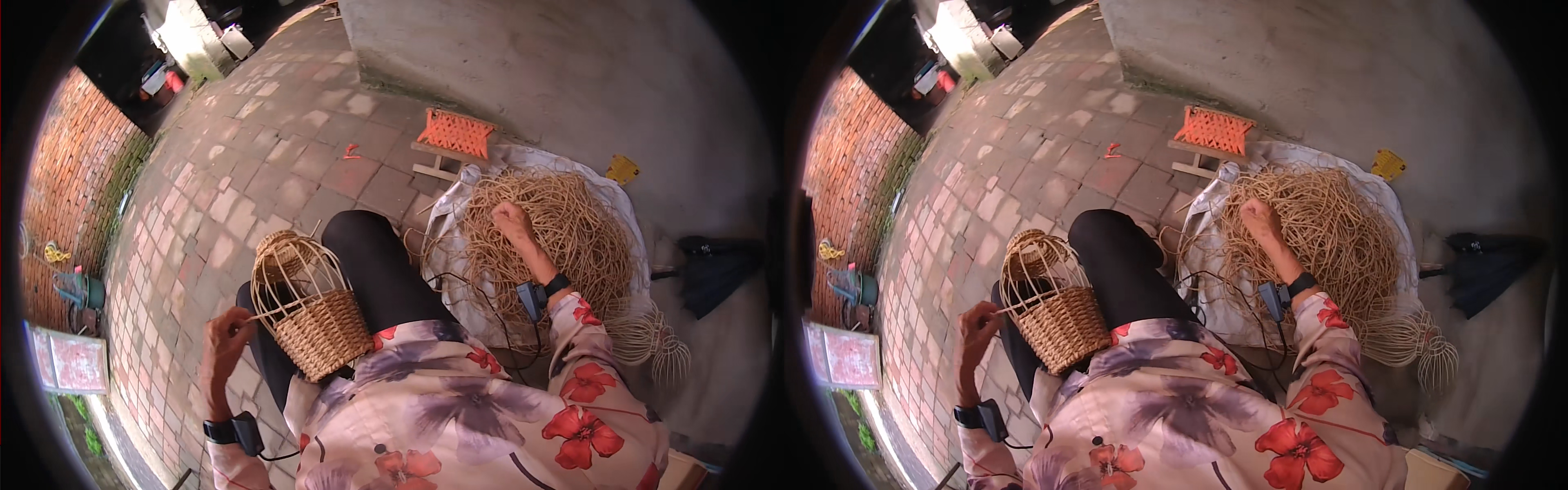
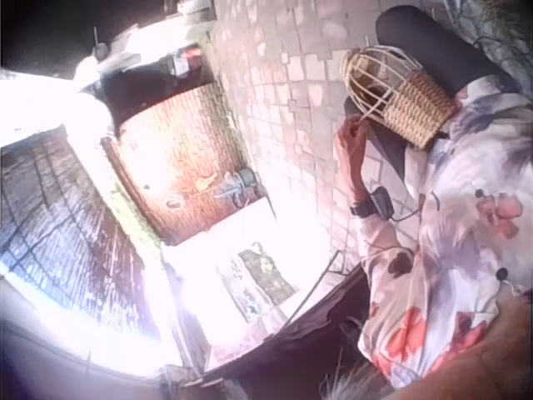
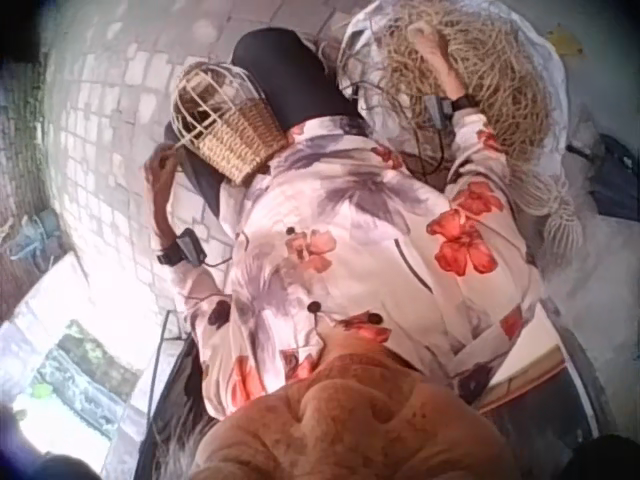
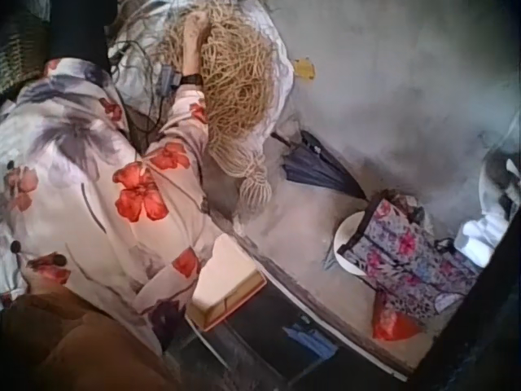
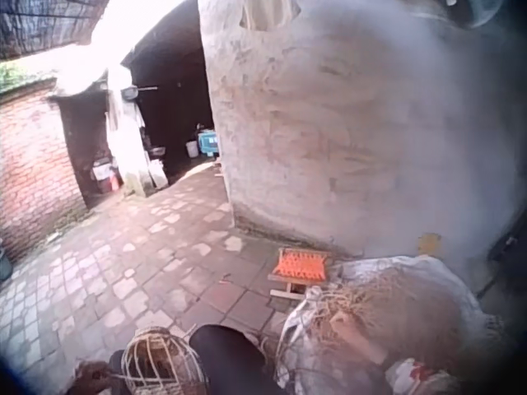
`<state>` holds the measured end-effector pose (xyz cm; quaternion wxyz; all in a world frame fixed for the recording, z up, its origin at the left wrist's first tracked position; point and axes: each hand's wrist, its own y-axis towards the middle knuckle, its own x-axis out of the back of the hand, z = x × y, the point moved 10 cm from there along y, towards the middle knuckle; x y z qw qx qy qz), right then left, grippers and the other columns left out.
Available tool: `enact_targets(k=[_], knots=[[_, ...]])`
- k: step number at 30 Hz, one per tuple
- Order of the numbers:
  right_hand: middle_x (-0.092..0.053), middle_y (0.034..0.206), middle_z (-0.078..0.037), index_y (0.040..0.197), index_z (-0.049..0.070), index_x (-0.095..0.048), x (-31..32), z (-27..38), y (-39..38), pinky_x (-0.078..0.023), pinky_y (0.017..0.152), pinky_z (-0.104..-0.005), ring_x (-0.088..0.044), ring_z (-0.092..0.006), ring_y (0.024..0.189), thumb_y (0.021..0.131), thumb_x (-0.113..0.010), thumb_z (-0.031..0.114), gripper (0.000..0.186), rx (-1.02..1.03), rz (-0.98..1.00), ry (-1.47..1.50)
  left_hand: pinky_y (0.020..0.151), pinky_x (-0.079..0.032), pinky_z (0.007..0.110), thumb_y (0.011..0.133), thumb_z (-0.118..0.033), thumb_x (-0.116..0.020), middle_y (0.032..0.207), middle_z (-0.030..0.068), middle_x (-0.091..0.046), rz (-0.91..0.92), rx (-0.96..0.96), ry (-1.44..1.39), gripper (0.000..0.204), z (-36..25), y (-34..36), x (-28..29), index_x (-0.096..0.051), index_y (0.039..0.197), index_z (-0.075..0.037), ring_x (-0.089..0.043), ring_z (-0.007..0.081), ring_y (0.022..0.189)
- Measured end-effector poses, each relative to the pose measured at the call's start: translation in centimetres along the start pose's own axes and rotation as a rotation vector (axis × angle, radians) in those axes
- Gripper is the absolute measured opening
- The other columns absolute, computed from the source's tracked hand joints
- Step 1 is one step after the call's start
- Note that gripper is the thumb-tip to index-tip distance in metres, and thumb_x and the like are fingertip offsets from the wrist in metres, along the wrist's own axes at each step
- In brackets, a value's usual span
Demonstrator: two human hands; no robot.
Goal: Weaving a small wicker or bamboo basket using flexible strips.
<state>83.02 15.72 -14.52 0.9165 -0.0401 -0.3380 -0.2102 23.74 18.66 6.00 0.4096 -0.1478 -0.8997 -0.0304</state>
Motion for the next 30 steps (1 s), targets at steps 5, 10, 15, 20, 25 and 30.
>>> enact_targets(k=[5,10,15,20,25,30], knots=[[-0.06,0.072,-0.003,0.09,0.006,-0.065,-3.7,-9.4,-5.4,-0.049,0.06,-0.0287,-0.059,-0.0145,0.065,0.086,-0.058,0.02,0.016,-0.445,0.264,0.115,0.065,-0.048,0.027,0.074,-0.02,-0.069,0.115,0.0132,-0.059,-0.131,0.158,-0.14,0.056,5.6,1.0,5.6,-0.056,0.128,-0.011,-0.058,0.0131,0.073],[-0.06,0.088,-0.002,0.105,0.009,-0.062,-12.3,-9.5,-11.4,-0.05,0.064,-0.0295,-0.059,-0.0144,0.073,0.086,-0.059,0.018,0.021,-0.628,0.338,0.81,0.072,-0.05,0.03,0.082,-0.027,-0.065,0.115,0.0096,-0.059,-0.189,0.124,-0.144,0.048,2.0,2.0,6.1,-0.057,0.126,-0.009,-0.057,0.0142,0.085],[-0.058,0.091,-0.003,0.109,0.01,-0.055,-18.2,-12.0,-9.4,-0.051,0.069,-0.0317,-0.056,-0.0161,0.076,0.088,-0.058,0.024,0.025,-0.767,0.14,1.309,0.069,-0.05,0.028,0.085,-0.02,-0.063,0.097,0.0067,-0.062,-0.047,0.08,-0.134,0.033,-2.5,4.3,2.6,-0.061,0.112,-0.002,-0.058,0.0136,0.08],[-0.06,0.083,-0.001,0.093,0.01,-0.054,-6.1,6.9,-1.4,-0.047,0.061,-0.0198,-0.055,-0.0069,0.067,0.089,-0.055,0.018,0.009,-0.183,0.289,1.03,0.065,-0.047,0.025,0.085,-0.014,-0.063,0.099,0.0064,-0.06,-0.099,0.001,-0.151,0.028,-6.7,3.8,3.3,-0.062,0.109,-0.001,-0.056,0.0111,0.076],[-0.059,0.08,0.0,0.096,0.004,-0.056,4.3,28.5,-2.7,-0.046,0.062,-0.0222,-0.055,-0.0067,0.069,0.086,-0.053,0.005,0.011,0.393,0.441,0.878,0.069,-0.046,0.021,0.079,0.003,-0.06,0.121,0.0088,-0.052,-0.068,-0.262,-0.28,0.038,-15.0,3.1,-0.8,-0.059,0.117,0.001,-0.053,0.0079,0.074],[-0.055,0.079,0.001,0.101,0.003,-0.053,1.6,39.3,-7.4,-0.047,0.068,-0.0212,-0.056,-0.0056,0.074,0.09,-0.052,0.003,0.011,0.589,0.776,0.75,0.076,-0.051,0.027,0.086,-0.007,-0.065,0.098,0.0059,-0.058,0.31,-0.128,-0.729,0.058,-19.9,2.9,-8.3,-0.04,0.138,-0.005,-0.059,0.0128,0.084]])
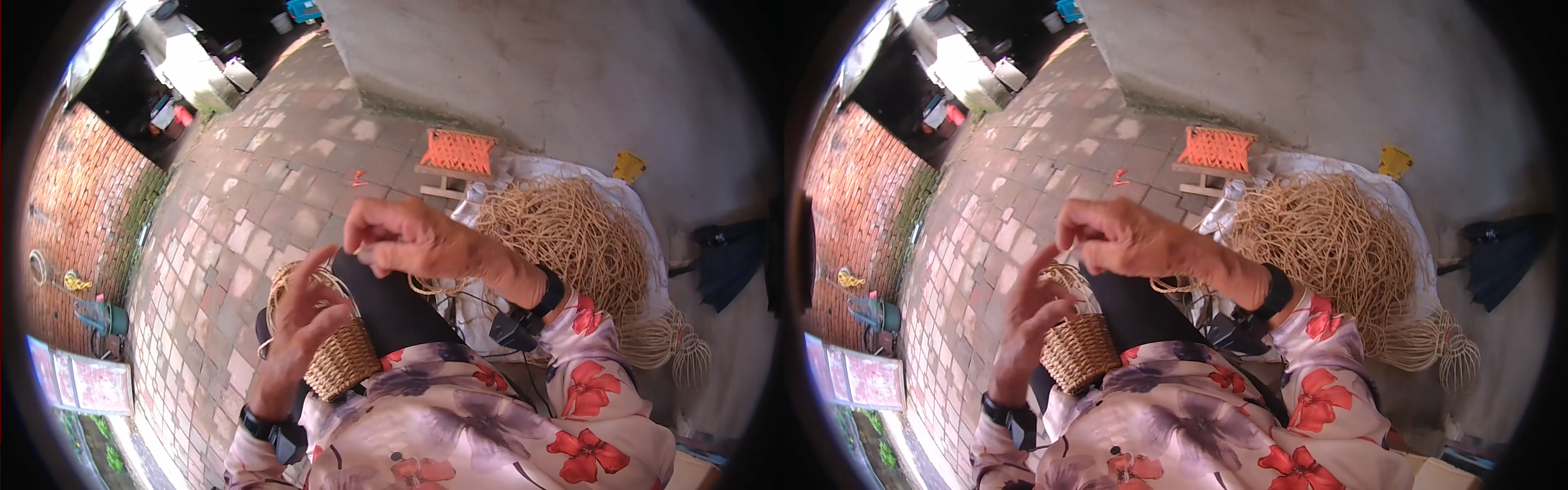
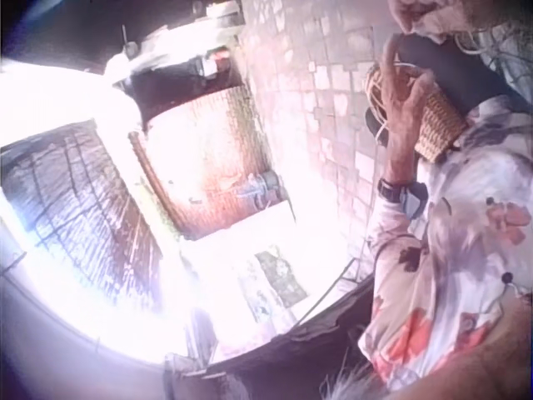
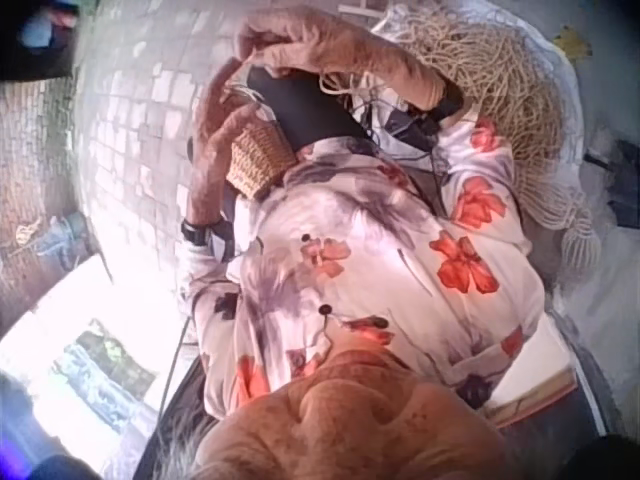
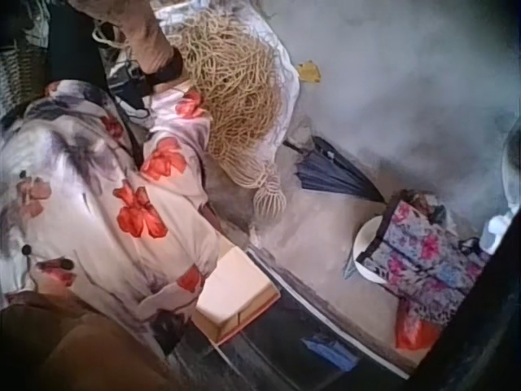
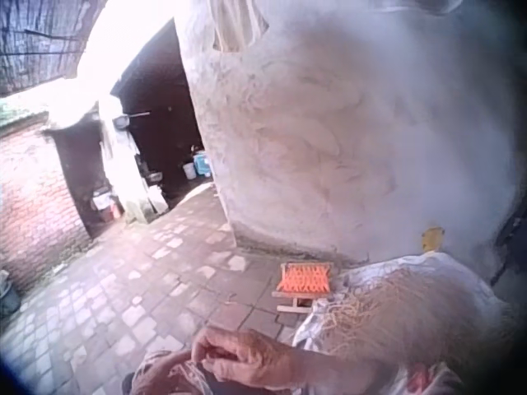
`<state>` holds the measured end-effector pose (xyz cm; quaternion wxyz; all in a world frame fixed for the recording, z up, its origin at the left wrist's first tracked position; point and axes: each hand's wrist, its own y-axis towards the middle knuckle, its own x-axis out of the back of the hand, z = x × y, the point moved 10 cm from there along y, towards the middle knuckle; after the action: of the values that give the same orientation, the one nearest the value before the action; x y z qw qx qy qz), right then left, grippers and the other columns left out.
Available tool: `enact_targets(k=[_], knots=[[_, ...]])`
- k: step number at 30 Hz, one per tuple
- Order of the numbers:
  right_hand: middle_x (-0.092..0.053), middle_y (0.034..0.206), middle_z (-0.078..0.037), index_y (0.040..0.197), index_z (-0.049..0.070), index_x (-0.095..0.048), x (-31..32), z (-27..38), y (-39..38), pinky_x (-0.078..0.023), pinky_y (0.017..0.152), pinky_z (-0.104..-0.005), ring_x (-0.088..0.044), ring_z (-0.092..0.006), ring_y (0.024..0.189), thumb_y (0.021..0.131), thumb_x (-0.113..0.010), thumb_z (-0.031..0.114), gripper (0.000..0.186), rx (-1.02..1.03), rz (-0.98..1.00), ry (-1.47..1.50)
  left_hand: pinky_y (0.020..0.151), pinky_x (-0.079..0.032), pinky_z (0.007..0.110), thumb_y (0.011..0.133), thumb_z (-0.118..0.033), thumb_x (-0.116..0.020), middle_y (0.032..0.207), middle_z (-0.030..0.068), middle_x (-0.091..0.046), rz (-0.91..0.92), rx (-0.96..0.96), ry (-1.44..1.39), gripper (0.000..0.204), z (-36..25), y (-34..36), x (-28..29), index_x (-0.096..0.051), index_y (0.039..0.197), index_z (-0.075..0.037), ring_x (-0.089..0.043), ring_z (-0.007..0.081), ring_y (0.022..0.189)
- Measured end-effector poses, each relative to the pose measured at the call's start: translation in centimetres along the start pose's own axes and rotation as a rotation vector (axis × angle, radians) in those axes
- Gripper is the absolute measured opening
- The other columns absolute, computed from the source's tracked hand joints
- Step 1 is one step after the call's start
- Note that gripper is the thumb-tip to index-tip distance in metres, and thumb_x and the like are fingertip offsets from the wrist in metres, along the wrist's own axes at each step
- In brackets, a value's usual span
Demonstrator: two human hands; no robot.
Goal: Weaving a small wicker or bamboo basket using flexible strips.
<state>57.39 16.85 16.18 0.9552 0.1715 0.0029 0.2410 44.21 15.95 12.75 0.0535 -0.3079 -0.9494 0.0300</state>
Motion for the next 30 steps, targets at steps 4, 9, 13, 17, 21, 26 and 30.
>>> enact_targets(k=[4,9,13,17,21,26,30], knots=[[-0.056,0.076,-0.002,0.097,0.001,-0.053,-3.9,0.6,2.7,-0.045,0.059,-0.0233,-0.053,-0.007,0.064,0.085,-0.056,0.002,0.013,0.024,-0.031,-0.056,0.072,-0.052,0.027,0.093,-0.013,-0.058,0.088,0.0056,-0.059,0.067,0.094,-0.397,0.029,1.8,-1.3,-0.7,-0.049,0.12,-0.006,-0.062,0.0144,0.08],[-0.059,0.073,-0.002,0.11,0.005,-0.058,-9.9,-4.4,1.5,-0.041,0.044,-0.0234,-0.052,-0.0063,0.057,0.082,-0.067,0.016,0.031,-0.358,0.289,0.187,0.049,-0.04,0.021,0.097,-0.018,-0.052,0.071,-0.0016,-0.051,-0.146,-0.083,-0.515,0.01,0.9,-4.0,6.9,-0.052,0.103,-0.01,-0.05,0.0082,0.056],[-0.057,0.068,-0.001,0.097,0.005,-0.064,-6.4,-11.2,-0.4,-0.041,0.045,-0.023,-0.052,-0.0066,0.05,0.083,-0.06,0.017,0.019,-0.166,0.366,-0.301,0.042,-0.025,0.019,0.097,-0.02,-0.052,0.062,-0.0071,-0.038,-0.535,-0.161,-0.15,0.008,1.5,-9.9,20.3,-0.052,0.093,-0.013,-0.031,0.0022,0.047],[-0.062,0.071,-0.012,0.092,0.006,-0.064,0.6,-14.7,-2.1,-0.047,0.063,-0.0358,-0.062,-0.0251,0.069,0.082,-0.061,0.016,0.015,-0.238,0.299,-0.68,0.043,-0.023,0.018,0.097,-0.022,-0.055,0.061,-0.0099,-0.032,-0.905,-0.122,0.076,0.009,5.3,-21.1,30.8,-0.051,0.093,-0.014,-0.028,0.0009,0.049],[-0.063,0.077,-0.015,0.089,0.005,-0.062,12.0,-14.8,-4.2,-0.047,0.065,-0.0397,-0.063,-0.0317,0.074,0.083,-0.059,0.016,0.012,-0.363,-0.238,-0.896,0.046,-0.024,0.017,0.095,-0.021,-0.059,0.062,-0.0108,-0.032,-1.175,-0.124,-0.14,0.009,5.5,-28.4,34.4,-0.052,0.097,-0.016,-0.027,0.0001,0.051],[-0.062,0.078,-0.017,0.09,0.005,-0.059,16.5,-6.8,-4.4,-0.048,0.066,-0.0409,-0.062,-0.0347,0.076,0.085,-0.056,0.013,0.01,-0.212,-0.538,-1.174,0.047,-0.025,0.018,0.093,-0.033,-0.059,0.066,-0.0094,-0.037,-1.419,-0.156,0.038,0.017,8.2,-38.0,41.3,-0.054,0.097,-0.017,-0.031,0.0004,0.053],[-0.061,0.074,-0.017,0.092,0.008,-0.057,16.1,-6.4,-1.6,-0.049,0.065,-0.0447,-0.062,-0.0389,0.074,0.087,-0.054,0.014,0.009,-0.031,-0.552,-1.114,0.04,-0.031,0.02,0.09,-0.037,-0.059,0.071,-0.0036,-0.049,-1.476,0.438,0.652,0.036,12.5,-52.2,49.8,-0.058,0.116,-0.012,-0.038,0.006,0.049]])
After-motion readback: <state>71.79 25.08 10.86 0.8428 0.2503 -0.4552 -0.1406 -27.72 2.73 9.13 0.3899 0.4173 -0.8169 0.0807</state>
